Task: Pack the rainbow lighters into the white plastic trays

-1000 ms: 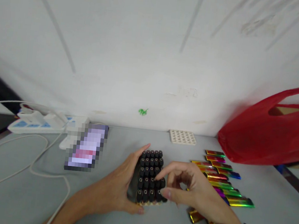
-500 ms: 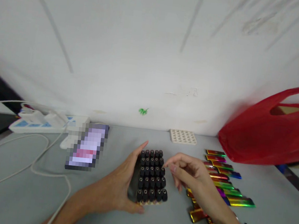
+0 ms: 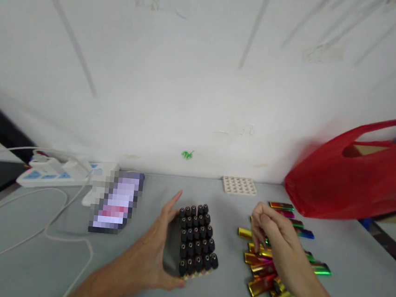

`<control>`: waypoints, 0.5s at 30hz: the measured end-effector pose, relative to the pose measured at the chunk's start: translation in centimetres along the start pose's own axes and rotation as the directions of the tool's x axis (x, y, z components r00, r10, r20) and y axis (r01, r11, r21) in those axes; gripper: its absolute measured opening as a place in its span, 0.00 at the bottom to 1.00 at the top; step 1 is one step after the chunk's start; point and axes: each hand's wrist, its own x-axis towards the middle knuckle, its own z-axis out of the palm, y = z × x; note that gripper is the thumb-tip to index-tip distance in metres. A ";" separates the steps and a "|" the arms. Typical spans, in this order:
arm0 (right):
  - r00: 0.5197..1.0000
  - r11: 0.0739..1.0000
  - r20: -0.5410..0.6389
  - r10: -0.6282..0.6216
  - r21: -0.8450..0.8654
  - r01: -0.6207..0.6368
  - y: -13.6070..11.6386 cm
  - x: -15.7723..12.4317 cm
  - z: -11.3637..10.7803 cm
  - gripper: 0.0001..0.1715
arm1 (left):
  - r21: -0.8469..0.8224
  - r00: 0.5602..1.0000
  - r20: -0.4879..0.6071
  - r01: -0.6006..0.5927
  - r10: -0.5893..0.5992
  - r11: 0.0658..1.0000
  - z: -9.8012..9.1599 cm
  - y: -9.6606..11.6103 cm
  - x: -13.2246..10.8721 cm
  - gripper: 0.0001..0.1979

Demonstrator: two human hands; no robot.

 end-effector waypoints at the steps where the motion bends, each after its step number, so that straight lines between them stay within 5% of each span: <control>1: 1.000 1.000 0.003 0.005 -0.020 -0.005 0.2 -0.2 -0.1 0.25 | -0.004 0.999 -0.034 -0.003 0.003 1.000 0.4 -0.1 -0.1 0.87; 12: 0.998 0.947 0.015 0.066 -0.317 -0.058 -1.3 -2.8 2.7 0.20 | 0.059 0.902 -0.428 0.096 -0.062 0.994 5.1 -0.1 1.1 0.87; 15: 1.000 0.883 0.009 0.006 -0.470 -0.001 -1.3 -2.9 3.9 0.35 | 0.187 0.861 -0.506 0.052 0.051 0.981 5.7 0.5 2.0 0.81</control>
